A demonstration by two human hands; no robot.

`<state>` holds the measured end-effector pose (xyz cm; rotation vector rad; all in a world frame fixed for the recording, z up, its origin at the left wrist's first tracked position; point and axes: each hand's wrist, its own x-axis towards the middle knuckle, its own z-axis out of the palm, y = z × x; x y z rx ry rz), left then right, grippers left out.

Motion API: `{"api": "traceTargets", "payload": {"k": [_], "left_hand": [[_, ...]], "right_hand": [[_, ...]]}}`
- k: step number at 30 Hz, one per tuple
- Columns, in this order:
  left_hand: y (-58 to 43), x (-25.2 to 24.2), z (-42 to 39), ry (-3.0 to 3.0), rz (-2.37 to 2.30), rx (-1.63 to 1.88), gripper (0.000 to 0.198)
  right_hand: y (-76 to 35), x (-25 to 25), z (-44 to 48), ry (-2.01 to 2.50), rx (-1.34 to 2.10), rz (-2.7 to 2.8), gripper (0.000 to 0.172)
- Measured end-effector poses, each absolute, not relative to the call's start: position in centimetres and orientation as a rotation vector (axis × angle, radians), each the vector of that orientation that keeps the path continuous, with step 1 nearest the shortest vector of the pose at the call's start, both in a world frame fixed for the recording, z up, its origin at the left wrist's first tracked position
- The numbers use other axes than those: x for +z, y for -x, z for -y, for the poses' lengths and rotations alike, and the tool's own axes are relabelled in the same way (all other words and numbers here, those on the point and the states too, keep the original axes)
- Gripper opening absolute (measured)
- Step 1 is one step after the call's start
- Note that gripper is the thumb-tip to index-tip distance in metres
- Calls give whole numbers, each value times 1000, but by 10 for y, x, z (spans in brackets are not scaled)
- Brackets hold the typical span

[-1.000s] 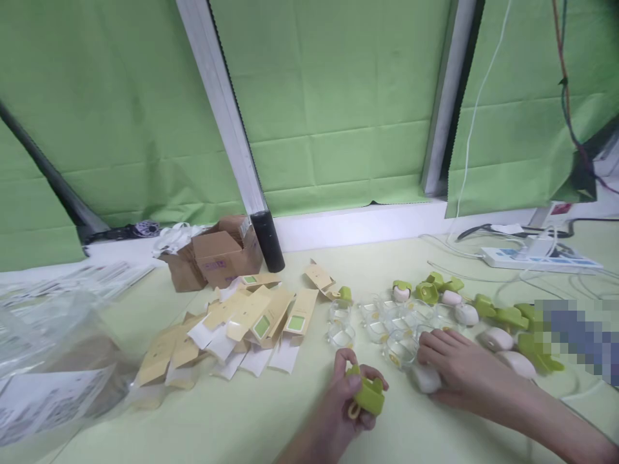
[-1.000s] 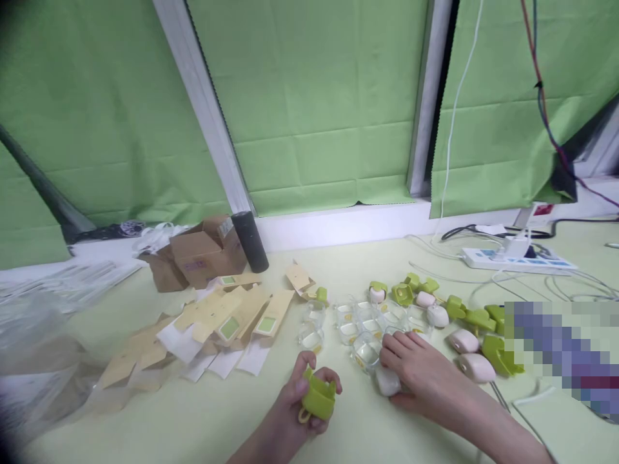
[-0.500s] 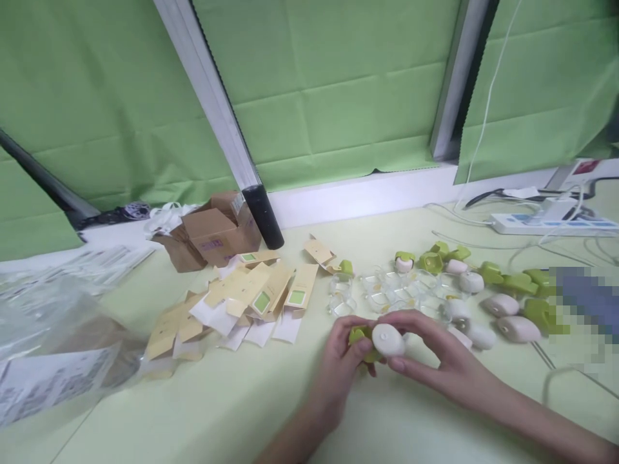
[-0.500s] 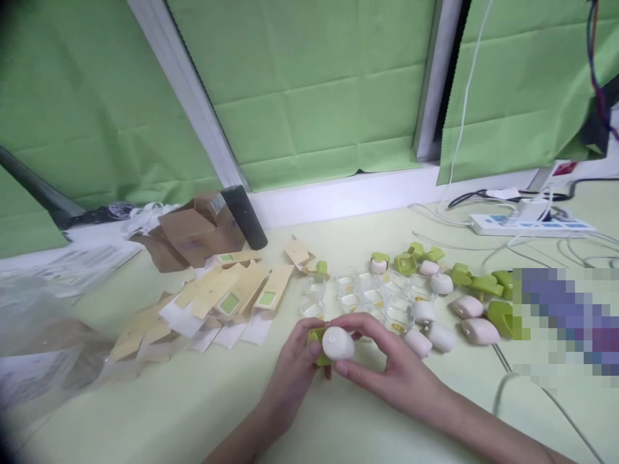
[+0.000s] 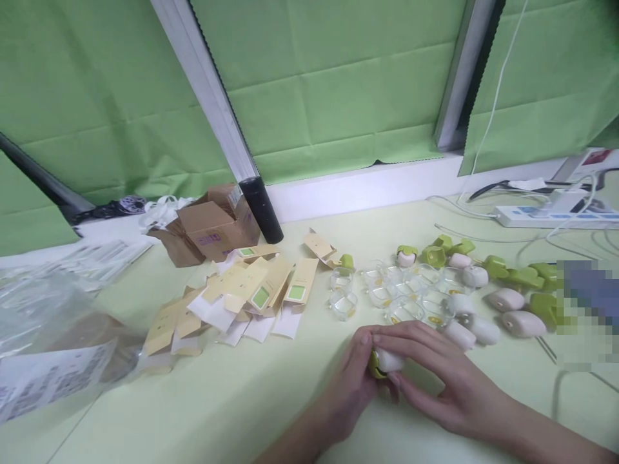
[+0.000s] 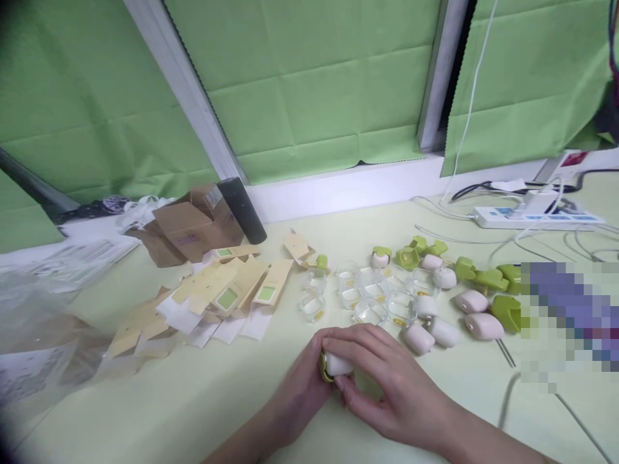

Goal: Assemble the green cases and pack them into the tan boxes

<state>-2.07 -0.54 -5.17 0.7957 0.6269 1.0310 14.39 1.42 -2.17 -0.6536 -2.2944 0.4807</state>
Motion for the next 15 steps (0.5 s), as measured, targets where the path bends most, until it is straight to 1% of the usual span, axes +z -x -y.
{"api": "traceTargets", "payload": {"k": [2, 5, 8, 10, 13, 15], "left_hand": [[21, -50, 7, -761, -610, 1016, 37], [22, -51, 9, -752, -587, 996, 45], [25, -49, 10, -798, -539, 982, 45], [26, -47, 10, -810, -508, 935, 50], [27, -44, 9, -823, -493, 884, 55], [27, -44, 8, -817, -470, 853, 58]], "right_hand": [[-143, -21, -13, 667, 477, 2298, 51], [-143, -21, -13, 654, 488, 2333, 48], [-144, -23, -13, 680, 551, 2317, 51], [-144, -24, -12, 675, 567, 2281, 48], [-144, -25, -11, 624, 486, 2244, 40], [-145, -25, -10, 624, 437, 2246, 40]]}}
